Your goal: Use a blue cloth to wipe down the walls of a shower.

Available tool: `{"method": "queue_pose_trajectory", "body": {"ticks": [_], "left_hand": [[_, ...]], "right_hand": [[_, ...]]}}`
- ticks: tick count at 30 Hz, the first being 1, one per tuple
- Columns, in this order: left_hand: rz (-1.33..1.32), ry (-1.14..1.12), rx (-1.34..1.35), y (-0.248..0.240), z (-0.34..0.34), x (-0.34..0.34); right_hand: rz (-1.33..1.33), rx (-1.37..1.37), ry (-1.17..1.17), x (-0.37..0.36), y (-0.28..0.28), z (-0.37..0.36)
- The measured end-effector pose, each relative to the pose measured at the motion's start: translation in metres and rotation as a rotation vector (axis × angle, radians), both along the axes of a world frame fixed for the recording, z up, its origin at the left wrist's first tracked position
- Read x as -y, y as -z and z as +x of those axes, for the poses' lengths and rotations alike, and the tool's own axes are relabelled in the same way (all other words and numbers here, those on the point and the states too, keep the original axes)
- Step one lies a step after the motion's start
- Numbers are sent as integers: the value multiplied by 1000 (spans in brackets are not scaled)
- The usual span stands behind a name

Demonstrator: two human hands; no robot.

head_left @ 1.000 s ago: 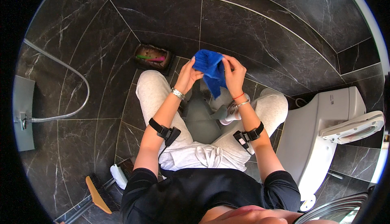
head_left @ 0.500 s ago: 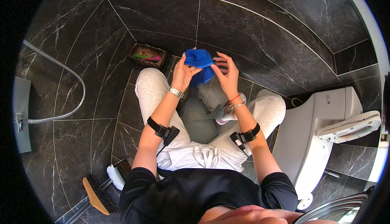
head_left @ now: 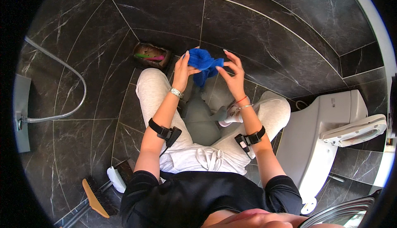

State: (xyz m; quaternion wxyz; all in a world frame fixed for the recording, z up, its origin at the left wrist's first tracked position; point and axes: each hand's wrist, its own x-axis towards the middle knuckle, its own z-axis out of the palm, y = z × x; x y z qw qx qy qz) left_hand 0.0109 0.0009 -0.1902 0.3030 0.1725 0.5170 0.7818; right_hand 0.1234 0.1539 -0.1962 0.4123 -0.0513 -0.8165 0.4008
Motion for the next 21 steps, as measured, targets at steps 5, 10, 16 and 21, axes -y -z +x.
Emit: {"method": "queue_pose_trajectory", "body": {"ticks": [5, 10, 16, 21], "left_hand": [[18, -3, 30, 5, 0, -4], [44, 20, 39, 4, 2, -3], [-18, 65, -14, 5, 7, -8], [-149, -36, -87, 15, 1, -11]], "right_hand": [[-442, 143, -232, 15, 13, 0], [-367, 48, 34, 26, 6, 2], [41, 294, 165, 32, -10, 6], [99, 205, 178, 10, -13, 10]]}}
